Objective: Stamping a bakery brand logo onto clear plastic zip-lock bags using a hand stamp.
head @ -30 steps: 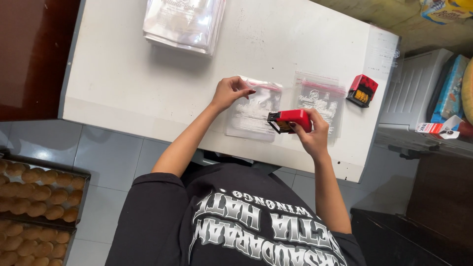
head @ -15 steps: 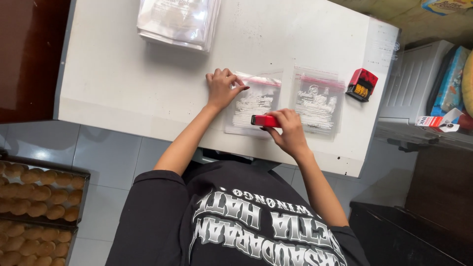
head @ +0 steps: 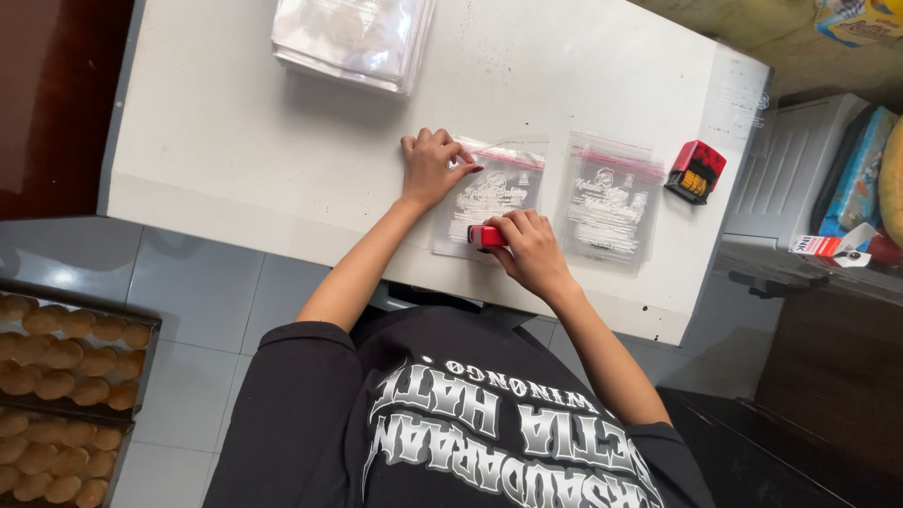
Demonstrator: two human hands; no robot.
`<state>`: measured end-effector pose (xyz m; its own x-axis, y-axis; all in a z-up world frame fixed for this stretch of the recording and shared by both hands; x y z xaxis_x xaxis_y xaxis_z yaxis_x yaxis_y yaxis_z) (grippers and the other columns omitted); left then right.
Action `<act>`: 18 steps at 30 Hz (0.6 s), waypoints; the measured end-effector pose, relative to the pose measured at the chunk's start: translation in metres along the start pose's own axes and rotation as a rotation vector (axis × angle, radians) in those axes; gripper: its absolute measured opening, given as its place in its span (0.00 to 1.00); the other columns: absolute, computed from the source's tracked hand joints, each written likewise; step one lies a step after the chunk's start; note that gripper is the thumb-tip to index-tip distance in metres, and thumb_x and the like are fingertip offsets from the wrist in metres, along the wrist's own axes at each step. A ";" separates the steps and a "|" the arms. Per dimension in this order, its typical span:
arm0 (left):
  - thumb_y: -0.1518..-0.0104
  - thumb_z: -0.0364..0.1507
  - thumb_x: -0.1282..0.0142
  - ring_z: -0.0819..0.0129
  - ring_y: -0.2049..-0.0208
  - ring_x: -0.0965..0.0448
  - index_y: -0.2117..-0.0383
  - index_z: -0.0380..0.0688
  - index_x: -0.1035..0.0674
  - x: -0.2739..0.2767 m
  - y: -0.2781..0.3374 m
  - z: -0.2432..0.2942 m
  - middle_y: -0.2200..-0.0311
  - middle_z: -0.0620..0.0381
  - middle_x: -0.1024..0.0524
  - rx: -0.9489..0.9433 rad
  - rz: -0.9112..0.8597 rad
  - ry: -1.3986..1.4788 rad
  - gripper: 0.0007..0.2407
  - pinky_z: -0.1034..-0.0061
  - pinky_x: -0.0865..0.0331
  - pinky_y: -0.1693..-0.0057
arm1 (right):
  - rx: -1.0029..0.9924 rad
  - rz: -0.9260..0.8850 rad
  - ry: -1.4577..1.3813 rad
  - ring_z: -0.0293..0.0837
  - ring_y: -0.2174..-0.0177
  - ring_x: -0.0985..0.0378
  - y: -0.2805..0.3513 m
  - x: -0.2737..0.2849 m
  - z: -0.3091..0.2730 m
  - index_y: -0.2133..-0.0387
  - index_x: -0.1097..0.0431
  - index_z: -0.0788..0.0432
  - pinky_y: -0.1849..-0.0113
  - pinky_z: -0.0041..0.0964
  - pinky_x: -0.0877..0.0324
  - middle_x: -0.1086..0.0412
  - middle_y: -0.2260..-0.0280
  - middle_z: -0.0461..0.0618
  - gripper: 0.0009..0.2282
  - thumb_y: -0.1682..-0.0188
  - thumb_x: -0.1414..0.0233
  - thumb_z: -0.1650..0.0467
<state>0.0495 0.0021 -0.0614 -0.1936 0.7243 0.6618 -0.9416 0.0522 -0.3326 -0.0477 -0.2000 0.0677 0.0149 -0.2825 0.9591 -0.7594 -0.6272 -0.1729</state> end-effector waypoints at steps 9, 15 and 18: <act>0.53 0.45 0.31 0.68 0.66 0.31 0.73 0.65 0.18 -0.004 0.001 -0.004 0.74 0.68 0.31 0.008 -0.017 -0.007 0.09 0.63 0.44 0.52 | -0.014 -0.013 0.069 0.47 0.59 0.29 0.008 -0.013 0.002 0.52 0.32 0.48 0.58 0.40 0.34 0.34 0.62 0.43 0.21 0.58 0.37 0.61; 0.39 0.54 0.46 0.55 0.42 0.40 0.27 0.52 0.48 0.011 0.011 0.034 0.41 0.51 0.39 0.134 0.009 0.021 0.39 0.53 0.51 0.41 | -0.286 -0.008 -0.474 0.57 0.50 0.34 0.002 0.007 -0.009 0.41 0.35 0.50 0.49 0.48 0.39 0.36 0.50 0.52 0.17 0.42 0.59 0.64; 0.41 0.57 0.48 0.38 0.29 0.61 0.26 0.43 0.52 0.036 0.037 0.090 0.30 0.38 0.55 0.170 -0.131 0.161 0.44 0.33 0.68 0.34 | -0.522 0.122 -0.765 0.54 0.49 0.35 0.010 -0.005 0.004 0.41 0.34 0.51 0.47 0.48 0.39 0.38 0.48 0.54 0.18 0.43 0.62 0.69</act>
<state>-0.0167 -0.0317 0.0107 -0.0333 0.8198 0.5716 -0.9912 0.0464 -0.1242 -0.0523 -0.2080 0.0605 0.1992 -0.8423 0.5009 -0.9772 -0.2088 0.0376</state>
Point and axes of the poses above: each hand's wrist, its own y-axis away from the middle knuckle, its own x-axis out of the back of the hand, z = x × y, the point moved 2 cm from there along -y, towards the middle knuckle
